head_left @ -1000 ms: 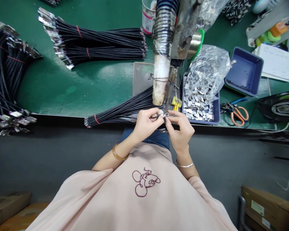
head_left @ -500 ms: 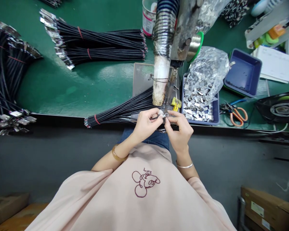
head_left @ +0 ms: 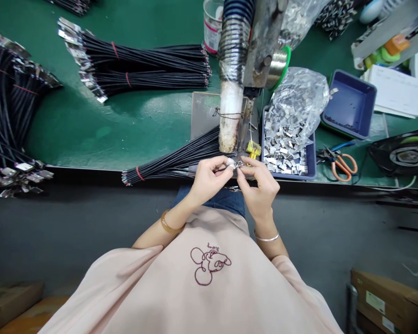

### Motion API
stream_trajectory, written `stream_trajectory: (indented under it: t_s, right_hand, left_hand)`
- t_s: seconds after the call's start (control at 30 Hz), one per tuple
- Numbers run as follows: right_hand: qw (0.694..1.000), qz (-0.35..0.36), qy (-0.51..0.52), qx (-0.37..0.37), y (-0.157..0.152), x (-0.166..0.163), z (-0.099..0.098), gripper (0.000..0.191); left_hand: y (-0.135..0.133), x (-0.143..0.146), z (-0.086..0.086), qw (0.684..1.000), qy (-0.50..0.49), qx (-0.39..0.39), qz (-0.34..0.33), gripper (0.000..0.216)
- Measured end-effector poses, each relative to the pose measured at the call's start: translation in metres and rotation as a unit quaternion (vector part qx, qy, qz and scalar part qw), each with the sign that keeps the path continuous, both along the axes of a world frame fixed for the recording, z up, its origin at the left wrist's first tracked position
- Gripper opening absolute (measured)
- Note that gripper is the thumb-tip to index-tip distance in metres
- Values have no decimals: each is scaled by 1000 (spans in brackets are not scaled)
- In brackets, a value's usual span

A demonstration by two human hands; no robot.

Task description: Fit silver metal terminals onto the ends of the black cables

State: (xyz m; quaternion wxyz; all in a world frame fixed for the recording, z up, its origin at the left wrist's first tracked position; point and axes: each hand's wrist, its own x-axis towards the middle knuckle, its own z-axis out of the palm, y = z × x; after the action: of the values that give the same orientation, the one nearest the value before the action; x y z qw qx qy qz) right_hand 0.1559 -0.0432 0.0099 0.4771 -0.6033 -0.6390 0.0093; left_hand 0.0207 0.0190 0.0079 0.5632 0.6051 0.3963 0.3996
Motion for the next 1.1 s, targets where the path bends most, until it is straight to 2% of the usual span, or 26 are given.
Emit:
stream_trajectory:
  t_s: [0.43, 0.87, 1.1]
  right_hand:
    - [1000, 23, 9, -15, 0, 1, 3, 11]
    - [999, 40, -21, -25, 1, 4, 8, 12]
    - [999, 39, -21, -24, -2, 5, 6, 11]
  left_hand:
    - [-2, 2, 0, 999, -4, -35, 3, 11]
    - [-5, 3, 6, 998, 50, 30, 26, 11]
    - [-7, 3, 4, 994, 87, 57, 27, 13]
